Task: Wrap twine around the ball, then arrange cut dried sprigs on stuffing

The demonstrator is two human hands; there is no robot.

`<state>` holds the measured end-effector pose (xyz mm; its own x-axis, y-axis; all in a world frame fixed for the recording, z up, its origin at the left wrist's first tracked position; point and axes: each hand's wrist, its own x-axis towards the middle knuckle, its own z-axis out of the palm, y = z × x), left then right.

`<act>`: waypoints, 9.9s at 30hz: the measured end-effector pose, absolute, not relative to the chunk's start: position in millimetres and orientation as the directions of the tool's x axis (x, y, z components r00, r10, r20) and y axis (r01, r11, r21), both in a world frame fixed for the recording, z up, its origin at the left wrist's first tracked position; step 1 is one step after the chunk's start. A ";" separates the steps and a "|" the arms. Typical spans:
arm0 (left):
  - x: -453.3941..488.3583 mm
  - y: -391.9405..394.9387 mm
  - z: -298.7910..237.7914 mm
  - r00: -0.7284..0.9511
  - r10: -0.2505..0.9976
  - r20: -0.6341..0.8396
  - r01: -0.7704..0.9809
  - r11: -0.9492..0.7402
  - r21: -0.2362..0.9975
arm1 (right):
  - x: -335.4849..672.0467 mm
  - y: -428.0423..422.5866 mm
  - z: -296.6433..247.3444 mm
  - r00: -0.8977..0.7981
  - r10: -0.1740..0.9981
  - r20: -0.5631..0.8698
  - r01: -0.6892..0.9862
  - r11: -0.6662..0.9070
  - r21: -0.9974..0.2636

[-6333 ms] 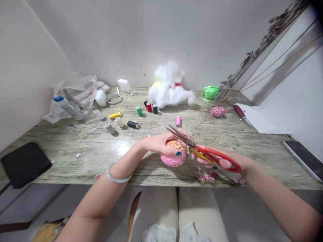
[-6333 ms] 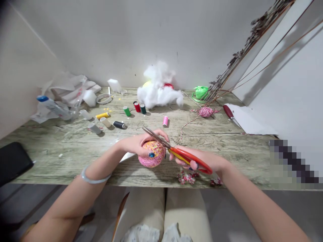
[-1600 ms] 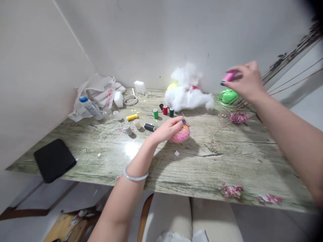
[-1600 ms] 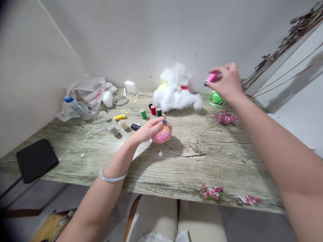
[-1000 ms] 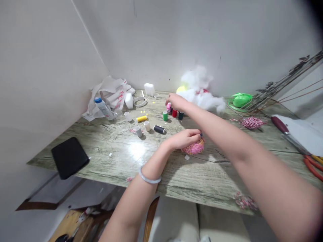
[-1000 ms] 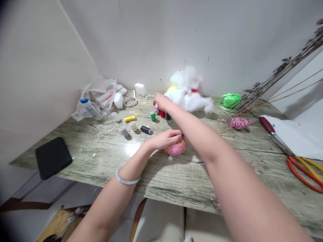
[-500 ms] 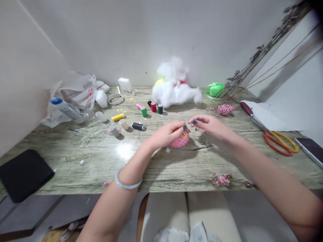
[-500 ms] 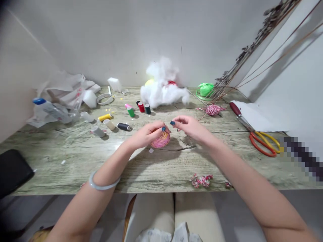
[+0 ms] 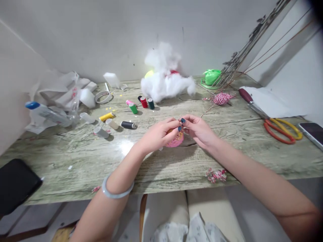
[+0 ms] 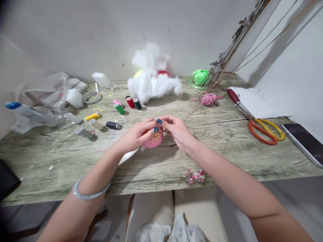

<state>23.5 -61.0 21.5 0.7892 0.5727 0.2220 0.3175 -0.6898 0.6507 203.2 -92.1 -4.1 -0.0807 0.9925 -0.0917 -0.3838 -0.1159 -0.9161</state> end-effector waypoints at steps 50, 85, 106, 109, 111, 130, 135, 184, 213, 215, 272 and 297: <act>33.5 -72.6 19.5 0.726 0.473 0.500 -0.011 -0.719 0.695 | 221.9 -112.7 19.2 0.026 0.981 0.194 -0.193 0.195 -0.962; 32.7 -60.0 17.9 0.685 0.448 0.575 0.216 -0.878 0.427 | 314.3 -96.1 64.9 0.347 0.873 0.343 0.550 0.107 -0.828; 30.2 -52.5 3.6 0.724 0.582 0.371 0.400 -0.792 0.462 | 297.7 -113.5 24.2 -0.176 0.972 -0.154 0.984 0.168 -0.065; 30.4 -52.4 4.3 0.724 0.577 0.379 0.387 -0.794 0.469 | 300.9 -131.4 15.2 -0.189 0.977 -0.098 0.980 0.181 -0.082; 31.2 -53.3 5.1 0.731 0.572 0.372 0.387 -0.796 0.465 | 302.6 -145.0 3.5 -0.225 0.974 -0.014 0.972 0.223 -0.076; 34.4 -55.9 3.0 0.742 0.579 0.339 0.416 -0.793 0.444 | 318.3 -232.0 -40.4 -0.420 0.844 0.333 0.897 0.442 0.009; 34.5 -56.8 4.0 0.740 0.577 0.344 0.419 -0.797 0.434 | 310.9 -260.7 -44.5 -0.440 0.829 0.346 0.886 0.464 0.013; 44.2 -60.7 -12.5 0.669 0.589 0.453 0.089 -0.669 0.738 | 291.6 -64.4 -5.7 -0.057 0.982 0.179 0.123 0.185 -0.975; 46.7 -69.9 -2.6 0.704 0.514 0.489 0.057 -0.728 0.683 | 271.1 -123.1 16.8 0.079 0.887 0.456 0.185 0.436 -0.881; 46.6 -70.3 0.4 0.723 0.508 0.467 0.092 -0.742 0.664 | 269.4 -128.6 18.9 0.114 0.871 0.479 0.185 0.455 -0.871; 48.6 -72.7 4.3 0.795 0.352 0.495 -0.023 -0.797 0.604 | 262.0 -127.3 19.0 0.075 0.832 0.550 -0.056 0.554 -0.830; 50.5 -70.3 6.6 0.782 0.296 0.548 -0.077 -0.828 0.556 | 263.2 -125.2 17.6 0.061 0.825 0.562 -0.092 0.565 -0.820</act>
